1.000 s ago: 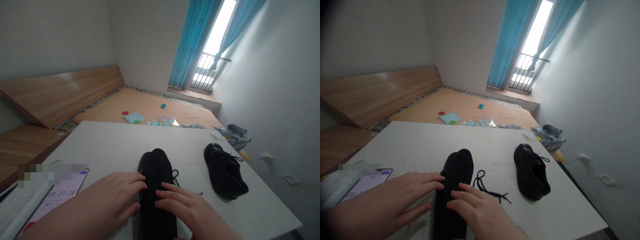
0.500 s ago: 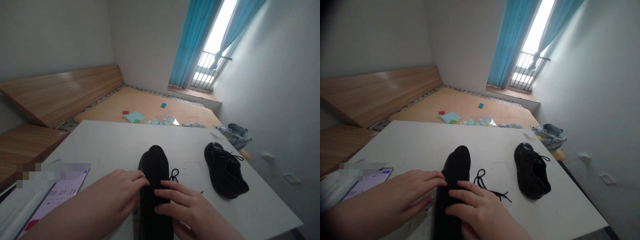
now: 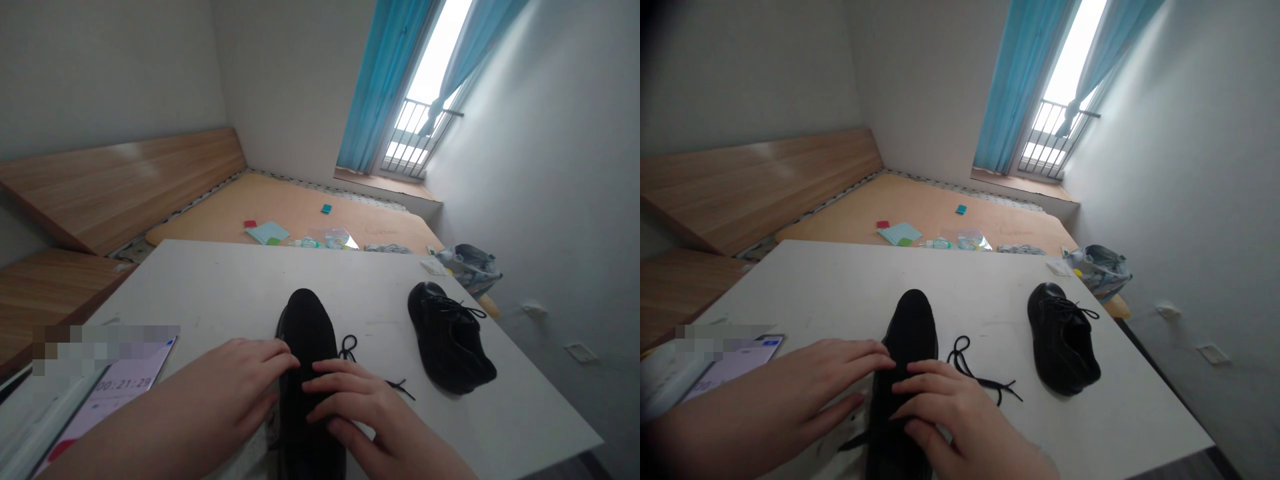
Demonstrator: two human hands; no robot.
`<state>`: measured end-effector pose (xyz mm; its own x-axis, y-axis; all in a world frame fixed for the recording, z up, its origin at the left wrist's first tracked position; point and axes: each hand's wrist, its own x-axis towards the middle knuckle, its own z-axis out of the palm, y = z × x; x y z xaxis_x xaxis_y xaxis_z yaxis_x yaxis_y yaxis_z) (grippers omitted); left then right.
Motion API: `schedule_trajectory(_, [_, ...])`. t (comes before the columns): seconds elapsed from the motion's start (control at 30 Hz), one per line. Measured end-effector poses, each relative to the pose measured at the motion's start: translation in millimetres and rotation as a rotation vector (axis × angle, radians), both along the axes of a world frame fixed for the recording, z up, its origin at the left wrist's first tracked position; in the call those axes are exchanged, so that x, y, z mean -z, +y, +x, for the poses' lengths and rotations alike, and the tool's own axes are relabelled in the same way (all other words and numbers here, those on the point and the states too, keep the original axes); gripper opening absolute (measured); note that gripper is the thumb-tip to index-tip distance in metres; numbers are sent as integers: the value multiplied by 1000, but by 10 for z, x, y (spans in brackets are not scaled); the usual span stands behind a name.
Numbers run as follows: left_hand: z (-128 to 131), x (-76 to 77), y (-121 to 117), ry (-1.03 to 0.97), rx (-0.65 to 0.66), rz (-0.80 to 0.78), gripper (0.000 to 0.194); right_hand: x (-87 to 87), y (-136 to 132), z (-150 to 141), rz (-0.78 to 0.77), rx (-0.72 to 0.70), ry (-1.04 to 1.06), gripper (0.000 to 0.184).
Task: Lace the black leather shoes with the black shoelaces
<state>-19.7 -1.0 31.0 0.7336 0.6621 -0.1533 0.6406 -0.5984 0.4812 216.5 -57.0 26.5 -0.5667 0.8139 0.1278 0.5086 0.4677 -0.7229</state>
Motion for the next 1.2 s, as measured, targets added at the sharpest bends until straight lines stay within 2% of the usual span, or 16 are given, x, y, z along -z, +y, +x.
schedule_trajectory(0.13, [21, 52, -15, -15, 15, 30, 41, 20, 0, -18, 47, -134, -125, 39])
schedule_trajectory(0.2, [50, 65, -25, -12, 22, 40, 42, 32, -20, 11, 90, -158, -140, 48])
schedule_trajectory(0.23, [68, 67, -29, -4, 25, 43, 42, 45, -29, 39, 114, -131, -139, 53])
schedule_trajectory(0.3, [103, 61, -38, 21, 27, 46, 41, 104, -37, 125, 157, 28, -144, 59])
schedule_trajectory(0.37, [132, 44, -45, 44, 25, 54, 42, 233, -24, 252, 194, 231, -220, 54])
schedule_trajectory(0.43, [150, 16, -50, 68, 22, 60, 44, 442, -1, 407, 231, 360, -382, 51])
schedule_trajectory(0.53, [163, -30, -60, 111, 17, 54, 45, 830, 10, 612, 285, 397, -633, 64])
schedule_trajectory(0.6, [167, -50, -68, 126, 18, 43, 47, 1052, -5, 675, 337, 411, -707, 63])
schedule_trajectory(0.7, [170, -56, -75, 130, 16, 28, 47, 1249, -37, 643, 385, 413, -705, 41])
schedule_trajectory(0.77, [172, -50, -73, 125, 14, 26, 47, 1297, -55, 575, 388, 402, -683, 25])
schedule_trajectory(0.8, [173, -47, -71, 124, 14, 26, 47, 1299, -62, 540, 384, 398, -672, 24])
schedule_trajectory(0.9, [170, -39, -65, 116, 10, 27, 48, 1196, -66, 475, 362, 365, -635, 23])
schedule_trajectory(0.97, [164, -35, -64, 100, 3, 28, 48, 1007, -54, 472, 222, 359, -500, 15])
schedule_trajectory(1.0, [161, -31, -63, 88, 1, 32, 48, 876, -49, 477, 93, 370, -366, 16])
schedule_trajectory(1.1, [153, -20, -65, 52, -1, 42, 45, 387, -71, 474, -318, 443, 186, 36])
schedule_trajectory(1.2, [149, -12, -77, 16, -9, 42, 43, -83, -163, 371, -665, 354, 687, 39])
